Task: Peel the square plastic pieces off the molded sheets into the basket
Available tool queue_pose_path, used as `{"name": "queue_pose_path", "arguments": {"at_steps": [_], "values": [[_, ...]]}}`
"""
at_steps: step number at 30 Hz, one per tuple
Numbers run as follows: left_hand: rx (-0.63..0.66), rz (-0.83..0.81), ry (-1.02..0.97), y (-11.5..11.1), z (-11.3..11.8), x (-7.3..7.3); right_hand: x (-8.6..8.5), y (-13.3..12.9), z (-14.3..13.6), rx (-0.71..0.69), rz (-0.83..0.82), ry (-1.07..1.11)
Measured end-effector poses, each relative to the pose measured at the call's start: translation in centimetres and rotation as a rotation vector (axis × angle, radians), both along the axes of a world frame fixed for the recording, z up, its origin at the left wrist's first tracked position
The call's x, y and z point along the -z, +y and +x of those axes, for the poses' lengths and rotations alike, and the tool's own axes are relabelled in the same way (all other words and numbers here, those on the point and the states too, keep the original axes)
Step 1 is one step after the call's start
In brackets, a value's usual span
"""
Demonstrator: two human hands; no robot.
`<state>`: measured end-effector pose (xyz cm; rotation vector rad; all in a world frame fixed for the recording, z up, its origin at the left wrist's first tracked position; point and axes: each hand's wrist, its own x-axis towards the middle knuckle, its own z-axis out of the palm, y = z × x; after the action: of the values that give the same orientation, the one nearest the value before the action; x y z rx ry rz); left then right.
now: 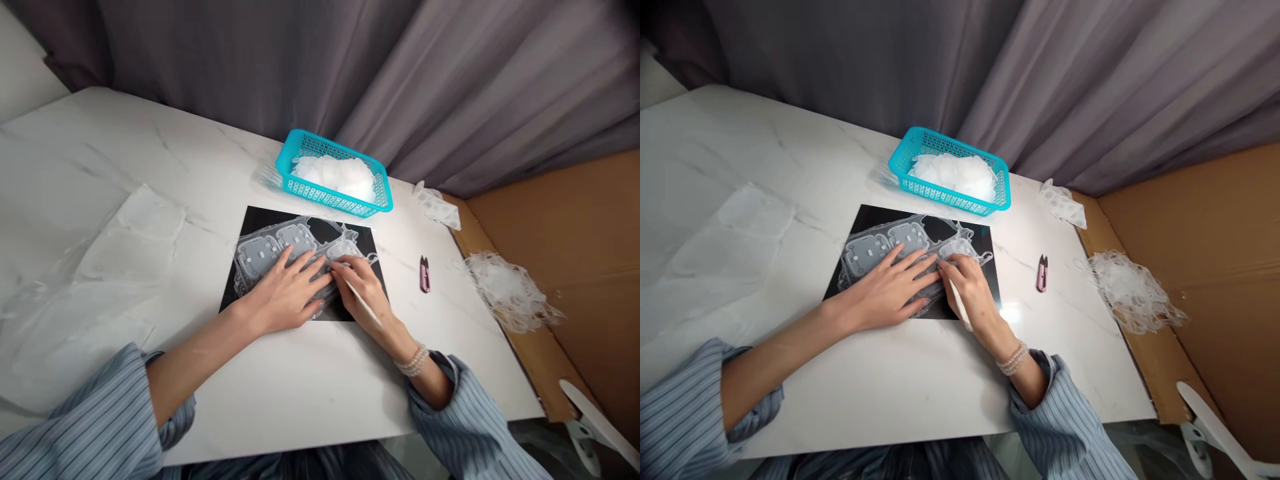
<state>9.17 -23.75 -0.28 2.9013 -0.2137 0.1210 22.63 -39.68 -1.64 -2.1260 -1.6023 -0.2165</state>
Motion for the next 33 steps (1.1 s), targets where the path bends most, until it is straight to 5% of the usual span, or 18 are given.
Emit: {"name": "queue_pose_path", "arguments": {"at_steps": [6,12,19,27,33], "values": [[0.003,0.055,-0.047,0.1,-0.1,1.1,-0.1,-0.1,-0.2,-0.072,-0.134,-0.013],[0.004,0.030,-0.036,0.3,-0.2,1.2,-1.5,-0.9,1.0,0.160,0.222,0.484],[0.039,-0.047,0.027,0.6,-0.3,0.7,-2.7,-4.3,6.2,0.365,0.557,1.002],[0.023,-0.105,0.067,0.8,-0.3,0.2,-4.5,-9.2,9.5,0.503,0.595,1.303],[-0.045,-0.304,0.116,0.5,0.2,-1.1,-6.3,-7.7,7.7,0.404,0.647,1.438]]}}
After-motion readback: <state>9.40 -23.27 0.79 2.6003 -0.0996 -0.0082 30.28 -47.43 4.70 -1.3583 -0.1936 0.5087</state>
